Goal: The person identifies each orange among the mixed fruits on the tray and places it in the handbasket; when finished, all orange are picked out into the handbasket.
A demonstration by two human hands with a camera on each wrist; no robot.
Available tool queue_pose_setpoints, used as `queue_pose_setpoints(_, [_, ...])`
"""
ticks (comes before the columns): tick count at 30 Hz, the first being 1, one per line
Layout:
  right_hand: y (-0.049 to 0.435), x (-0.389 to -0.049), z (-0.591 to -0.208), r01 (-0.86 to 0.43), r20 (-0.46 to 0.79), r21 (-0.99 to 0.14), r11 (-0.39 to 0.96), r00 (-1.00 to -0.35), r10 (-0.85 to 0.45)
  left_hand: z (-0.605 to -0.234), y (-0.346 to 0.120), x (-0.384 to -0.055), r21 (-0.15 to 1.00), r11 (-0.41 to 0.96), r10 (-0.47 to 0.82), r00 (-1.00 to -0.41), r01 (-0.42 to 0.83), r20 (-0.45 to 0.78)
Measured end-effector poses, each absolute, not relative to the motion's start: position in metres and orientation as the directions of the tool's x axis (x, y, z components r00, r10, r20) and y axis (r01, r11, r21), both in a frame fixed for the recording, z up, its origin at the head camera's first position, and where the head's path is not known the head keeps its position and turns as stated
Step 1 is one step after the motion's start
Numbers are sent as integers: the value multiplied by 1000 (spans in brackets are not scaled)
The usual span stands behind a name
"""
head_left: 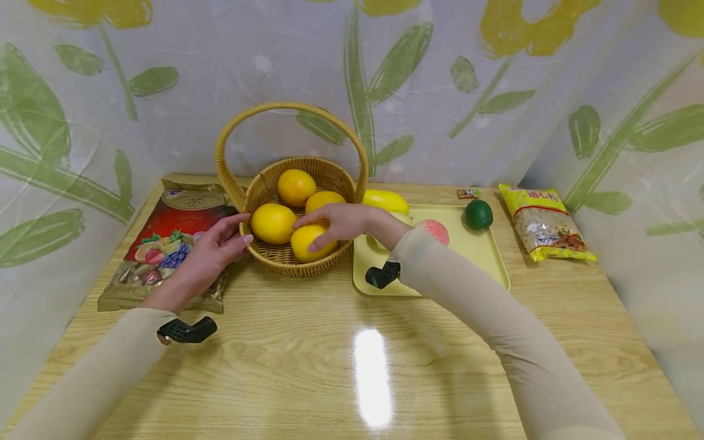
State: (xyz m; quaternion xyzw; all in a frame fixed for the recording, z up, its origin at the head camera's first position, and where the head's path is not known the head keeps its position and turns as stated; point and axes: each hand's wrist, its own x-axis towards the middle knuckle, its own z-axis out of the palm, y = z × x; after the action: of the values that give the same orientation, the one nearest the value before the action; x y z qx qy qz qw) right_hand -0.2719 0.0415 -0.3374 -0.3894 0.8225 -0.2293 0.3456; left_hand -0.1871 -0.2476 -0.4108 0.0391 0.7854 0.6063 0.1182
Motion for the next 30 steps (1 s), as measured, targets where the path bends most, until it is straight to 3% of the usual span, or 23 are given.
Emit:
queue_pose_setpoints(11, [39,-273,-338,-609,-418,-520,599,-430,-800,-410,-246,-188,959,271,217,-965,-85,-147])
queue_pose_setpoints(19, [41,-274,-331,-607,-408,-547,577,-409,-816,-410,-246,-187,965,248,227,-963,-90,-148])
queue_pose_setpoints(30, [44,-271,-333,-603,-383,-552,575,-429,-818,-410,-248,-187,957,278,215,-965,-86,-149])
